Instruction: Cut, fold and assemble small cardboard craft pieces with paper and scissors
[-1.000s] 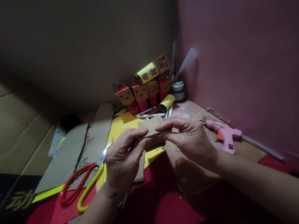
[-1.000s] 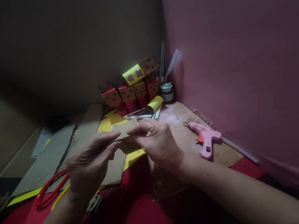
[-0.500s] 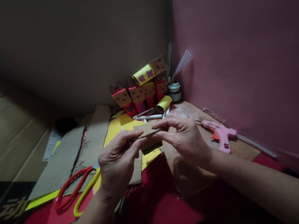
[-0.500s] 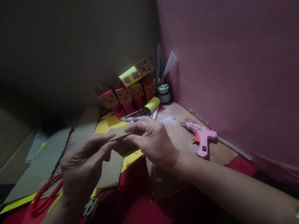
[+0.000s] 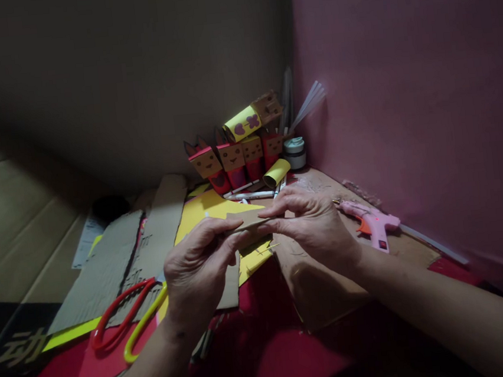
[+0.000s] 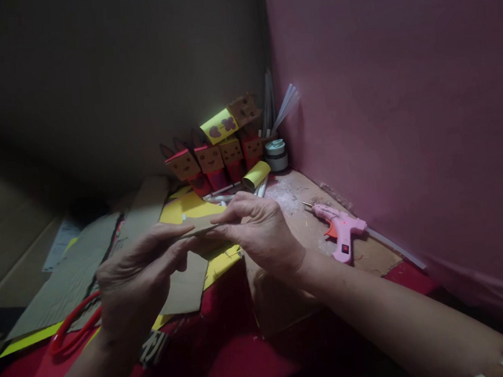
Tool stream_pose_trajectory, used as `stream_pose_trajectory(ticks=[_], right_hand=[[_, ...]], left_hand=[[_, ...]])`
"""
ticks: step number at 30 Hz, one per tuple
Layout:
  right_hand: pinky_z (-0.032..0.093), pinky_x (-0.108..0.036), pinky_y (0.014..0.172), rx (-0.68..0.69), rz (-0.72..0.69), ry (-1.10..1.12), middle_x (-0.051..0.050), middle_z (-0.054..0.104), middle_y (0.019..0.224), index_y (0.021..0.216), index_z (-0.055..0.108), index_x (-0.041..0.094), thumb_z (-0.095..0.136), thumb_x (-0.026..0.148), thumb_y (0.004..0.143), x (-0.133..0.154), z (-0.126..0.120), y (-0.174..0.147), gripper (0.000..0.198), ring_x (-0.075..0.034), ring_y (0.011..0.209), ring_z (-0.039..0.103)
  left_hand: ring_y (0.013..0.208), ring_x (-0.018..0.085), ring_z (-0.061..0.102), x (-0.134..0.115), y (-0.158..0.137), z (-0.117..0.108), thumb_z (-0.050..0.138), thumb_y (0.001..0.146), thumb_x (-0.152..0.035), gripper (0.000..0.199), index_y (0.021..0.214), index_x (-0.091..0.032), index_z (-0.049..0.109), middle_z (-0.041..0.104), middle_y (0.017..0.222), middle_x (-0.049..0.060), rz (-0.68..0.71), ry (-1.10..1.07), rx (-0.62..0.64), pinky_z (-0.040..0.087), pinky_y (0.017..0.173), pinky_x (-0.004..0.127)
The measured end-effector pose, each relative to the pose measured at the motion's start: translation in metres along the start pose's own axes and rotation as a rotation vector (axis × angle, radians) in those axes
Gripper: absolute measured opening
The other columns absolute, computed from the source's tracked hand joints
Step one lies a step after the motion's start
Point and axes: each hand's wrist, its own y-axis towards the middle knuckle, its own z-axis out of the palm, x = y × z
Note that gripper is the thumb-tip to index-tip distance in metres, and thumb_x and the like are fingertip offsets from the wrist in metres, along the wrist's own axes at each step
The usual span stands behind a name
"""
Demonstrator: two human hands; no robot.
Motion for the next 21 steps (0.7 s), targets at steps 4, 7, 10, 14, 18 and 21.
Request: stream_pose_trajectory(ticks=[4, 7, 10, 14, 18, 21], right_hand=[[0.050, -0.029, 0.067, 0.010, -0.005, 0.016, 0.001, 0.058, 0.071, 0.071, 0.075, 0.026, 0.082, 0.028, 0.068, 0.000, -0.001, 0.000, 0.007, -0.013, 0.071, 0.056], [0.049, -0.028, 0.063, -0.008, -0.026, 0.012, 0.002, 0.056, 0.069, 0.071, 0.075, 0.026, 0.081, 0.025, 0.069, -0.001, 0.001, 0.000, 0.006, -0.013, 0.069, 0.055], [0.050, -0.028, 0.063, -0.021, -0.006, 0.047, 0.002, 0.062, 0.068, 0.072, 0.075, 0.025, 0.078, 0.019, 0.071, -0.002, 0.004, -0.003, 0.007, -0.012, 0.067, 0.057], [0.048, -0.025, 0.053, 0.005, 0.175, 0.176, 0.003, 0.063, 0.060, 0.078, 0.073, 0.021, 0.078, 0.022, 0.070, 0.000, 0.006, -0.007, 0.010, -0.010, 0.053, 0.056], [0.053, -0.029, 0.064, 0.113, 0.404, 0.381, -0.001, 0.070, 0.068, 0.085, 0.068, 0.018, 0.078, 0.030, 0.072, 0.006, 0.005, -0.006, 0.020, -0.015, 0.063, 0.067], [0.054, -0.032, 0.066, 0.121, 0.602, 0.535, -0.003, 0.071, 0.069, 0.082, 0.063, 0.018, 0.077, 0.033, 0.072, 0.006, 0.006, -0.005, 0.023, -0.017, 0.063, 0.068]], left_hand=[[0.049, 0.007, 0.050, 0.000, 0.000, -0.001, 0.072, 0.077, -0.017, 0.012, 0.084, -0.027, 0.075, 0.060, 0.065, -0.005, 0.023, 0.009, 0.024, 0.043, 0.049, 0.022], [0.050, 0.007, 0.052, 0.002, 0.001, -0.002, 0.071, 0.078, -0.016, 0.014, 0.086, -0.026, 0.075, 0.060, 0.066, -0.004, 0.046, 0.000, 0.035, 0.044, 0.049, 0.022], [0.051, 0.007, 0.053, 0.006, 0.002, -0.003, 0.070, 0.080, -0.015, 0.014, 0.087, -0.025, 0.075, 0.059, 0.066, -0.004, 0.079, -0.007, 0.047, 0.044, 0.049, 0.022], [0.055, 0.008, 0.056, 0.010, 0.002, -0.005, 0.069, 0.080, -0.013, 0.016, 0.090, -0.024, 0.074, 0.061, 0.071, -0.003, 0.210, 0.031, 0.035, 0.046, 0.052, 0.023], [0.068, 0.012, 0.062, 0.018, 0.000, -0.008, 0.069, 0.080, -0.011, 0.018, 0.093, -0.023, 0.073, 0.064, 0.080, 0.000, 0.317, 0.143, 0.036, 0.049, 0.061, 0.024], [0.073, 0.012, 0.063, 0.026, -0.001, -0.008, 0.066, 0.083, -0.011, 0.020, 0.099, -0.023, 0.071, 0.063, 0.085, 0.000, 0.434, 0.299, 0.071, 0.050, 0.064, 0.023]])
